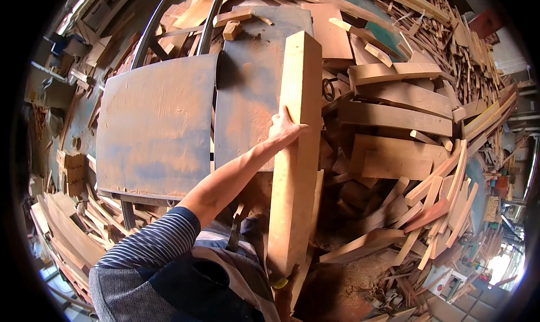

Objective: The person uses a measuring tape to measure several pieces of wood in a workshop. They place each wood plank on a workbench, extend the tape along its length, and then move the measured pieces into a large pile of lumber.

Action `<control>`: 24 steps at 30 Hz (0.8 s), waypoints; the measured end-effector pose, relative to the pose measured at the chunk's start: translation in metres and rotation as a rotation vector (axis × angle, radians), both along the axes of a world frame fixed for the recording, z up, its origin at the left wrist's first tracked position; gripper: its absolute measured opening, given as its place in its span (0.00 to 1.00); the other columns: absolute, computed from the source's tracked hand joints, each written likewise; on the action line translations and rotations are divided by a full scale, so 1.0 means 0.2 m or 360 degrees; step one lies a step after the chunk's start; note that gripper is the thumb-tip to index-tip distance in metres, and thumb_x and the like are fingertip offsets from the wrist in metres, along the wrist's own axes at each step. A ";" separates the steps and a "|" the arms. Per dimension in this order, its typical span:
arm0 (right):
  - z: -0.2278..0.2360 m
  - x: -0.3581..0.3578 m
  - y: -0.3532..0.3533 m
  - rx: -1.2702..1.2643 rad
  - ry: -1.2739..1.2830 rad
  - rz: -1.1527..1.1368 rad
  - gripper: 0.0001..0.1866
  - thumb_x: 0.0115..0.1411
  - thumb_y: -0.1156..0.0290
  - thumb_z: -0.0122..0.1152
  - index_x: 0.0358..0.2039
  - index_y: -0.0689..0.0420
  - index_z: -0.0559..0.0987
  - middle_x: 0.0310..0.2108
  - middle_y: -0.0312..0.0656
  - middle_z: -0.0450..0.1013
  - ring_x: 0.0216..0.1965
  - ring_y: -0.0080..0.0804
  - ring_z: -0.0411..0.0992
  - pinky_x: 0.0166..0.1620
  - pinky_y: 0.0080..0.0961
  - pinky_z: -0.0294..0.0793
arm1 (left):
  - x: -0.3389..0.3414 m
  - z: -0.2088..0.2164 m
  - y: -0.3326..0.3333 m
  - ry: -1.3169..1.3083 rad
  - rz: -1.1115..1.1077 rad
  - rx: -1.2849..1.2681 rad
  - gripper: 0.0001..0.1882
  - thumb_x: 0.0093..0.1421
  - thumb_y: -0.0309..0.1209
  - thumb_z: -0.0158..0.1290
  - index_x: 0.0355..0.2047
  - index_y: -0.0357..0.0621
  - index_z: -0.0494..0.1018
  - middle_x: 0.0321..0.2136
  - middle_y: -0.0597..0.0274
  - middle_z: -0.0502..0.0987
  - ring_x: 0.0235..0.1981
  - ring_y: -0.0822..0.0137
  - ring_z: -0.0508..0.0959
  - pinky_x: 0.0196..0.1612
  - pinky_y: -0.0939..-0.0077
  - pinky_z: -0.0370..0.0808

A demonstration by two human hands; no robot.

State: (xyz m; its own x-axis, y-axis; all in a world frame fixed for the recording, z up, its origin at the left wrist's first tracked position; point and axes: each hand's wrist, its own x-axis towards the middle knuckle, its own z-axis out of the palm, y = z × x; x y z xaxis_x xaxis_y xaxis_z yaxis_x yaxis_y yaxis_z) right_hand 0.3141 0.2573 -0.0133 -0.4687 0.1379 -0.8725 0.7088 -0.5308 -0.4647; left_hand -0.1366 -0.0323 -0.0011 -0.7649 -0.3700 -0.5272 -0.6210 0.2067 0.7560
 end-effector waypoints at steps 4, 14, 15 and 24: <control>0.06 -0.03 -0.06 0.0084 0.0010 -0.0004 0.42 0.63 0.53 0.69 0.71 0.52 0.61 0.63 0.51 0.67 0.54 0.43 0.73 0.52 0.38 0.78 | 0.06 0.00 -0.09 -0.0063 -0.0009 0.0053 0.56 0.42 0.50 0.72 0.67 0.50 0.54 0.58 0.32 0.65 0.56 0.34 0.75 0.59 0.47 0.78; -0.16 0.41 0.56 0.0317 0.0457 0.0364 0.46 0.61 0.69 0.70 0.74 0.45 0.54 0.64 0.46 0.61 0.47 0.41 0.73 0.34 0.31 0.81 | 0.78 0.27 -0.05 0.0229 0.0428 -0.0061 0.59 0.41 0.47 0.73 0.69 0.48 0.51 0.59 0.37 0.64 0.57 0.35 0.73 0.59 0.47 0.76; -0.03 0.29 0.53 0.0506 0.0348 0.0506 0.45 0.60 0.65 0.71 0.73 0.46 0.56 0.62 0.45 0.63 0.46 0.40 0.74 0.34 0.31 0.81 | 0.86 0.31 -0.10 0.0175 0.0494 0.0000 0.59 0.41 0.47 0.73 0.68 0.48 0.51 0.59 0.37 0.63 0.57 0.36 0.74 0.59 0.47 0.76; 0.11 -0.78 0.61 -0.0081 -0.0447 0.0607 0.34 0.57 0.31 0.63 0.43 0.51 0.78 0.23 0.37 0.75 0.14 0.33 0.69 0.18 0.33 0.71 | 1.33 0.36 -0.57 -0.0112 0.1402 0.0063 0.64 0.43 0.45 0.71 0.73 0.46 0.43 0.61 0.35 0.60 0.57 0.35 0.74 0.59 0.46 0.74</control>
State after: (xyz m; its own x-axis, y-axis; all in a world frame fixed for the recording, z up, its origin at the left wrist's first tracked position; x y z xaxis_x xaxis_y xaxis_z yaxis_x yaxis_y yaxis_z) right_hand 0.1585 0.3791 0.0081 -0.2227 -0.0446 -0.9739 0.9519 -0.2253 -0.2074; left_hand 0.1292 -0.1455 0.0704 -0.1757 -0.7903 -0.5870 -0.5875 -0.3943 0.7067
